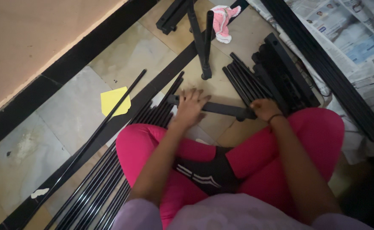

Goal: The person sits on the floor and assembles black metal furniture components by hand. They insert rods into cross-brackets and tighten them, building a frame structure from scattered parts.

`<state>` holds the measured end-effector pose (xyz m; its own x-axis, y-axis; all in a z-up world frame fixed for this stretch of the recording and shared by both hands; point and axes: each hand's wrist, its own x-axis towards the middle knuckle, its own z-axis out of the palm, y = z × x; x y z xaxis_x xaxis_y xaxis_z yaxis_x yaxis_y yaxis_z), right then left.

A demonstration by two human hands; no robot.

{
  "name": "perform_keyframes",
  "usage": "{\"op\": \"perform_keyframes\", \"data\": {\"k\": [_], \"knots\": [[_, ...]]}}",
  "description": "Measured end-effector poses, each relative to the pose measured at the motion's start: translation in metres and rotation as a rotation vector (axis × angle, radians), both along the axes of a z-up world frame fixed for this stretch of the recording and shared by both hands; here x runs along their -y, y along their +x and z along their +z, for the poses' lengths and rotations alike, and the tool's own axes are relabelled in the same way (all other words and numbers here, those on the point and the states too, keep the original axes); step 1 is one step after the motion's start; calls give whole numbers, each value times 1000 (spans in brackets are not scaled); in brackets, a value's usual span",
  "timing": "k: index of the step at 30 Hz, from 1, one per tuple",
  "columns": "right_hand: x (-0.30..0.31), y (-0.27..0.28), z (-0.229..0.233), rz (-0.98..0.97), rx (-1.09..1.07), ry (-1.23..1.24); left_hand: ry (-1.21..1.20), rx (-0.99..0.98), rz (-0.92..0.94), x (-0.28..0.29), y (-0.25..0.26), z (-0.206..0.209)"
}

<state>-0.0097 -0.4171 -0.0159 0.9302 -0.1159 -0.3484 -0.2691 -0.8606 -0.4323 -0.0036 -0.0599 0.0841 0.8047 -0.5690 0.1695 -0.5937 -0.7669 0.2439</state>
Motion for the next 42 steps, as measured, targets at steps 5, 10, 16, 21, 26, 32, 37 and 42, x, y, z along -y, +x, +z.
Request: {"op": "perform_keyframes", "data": {"k": [5, 10, 16, 21, 26, 32, 37, 42], "knots": [[3, -1, 24, -196, 293, 271, -360, 198, 66, -12, -38, 0], [10, 30, 73, -161, 154, -25, -490, 343, 46, -12, -49, -1], [17, 53, 61, -50, 168, -266, -431, 262, -51, -5, -49, -5], [12, 57, 25, -94, 69, -337, -424, 246, -11, -4, -46, -13], [10, 61, 19, -127, 29, -338, -436, 209, 19, -4, -43, -14], [5, 61, 12, -160, -57, -422, -476, 172, 28, -4, -45, -18], [6, 66, 4, -157, 31, -499, -483, 180, 27, -6, -44, -20], [28, 75, -3, -223, 81, -435, -482, 140, 44, -7, -47, -21]]}}
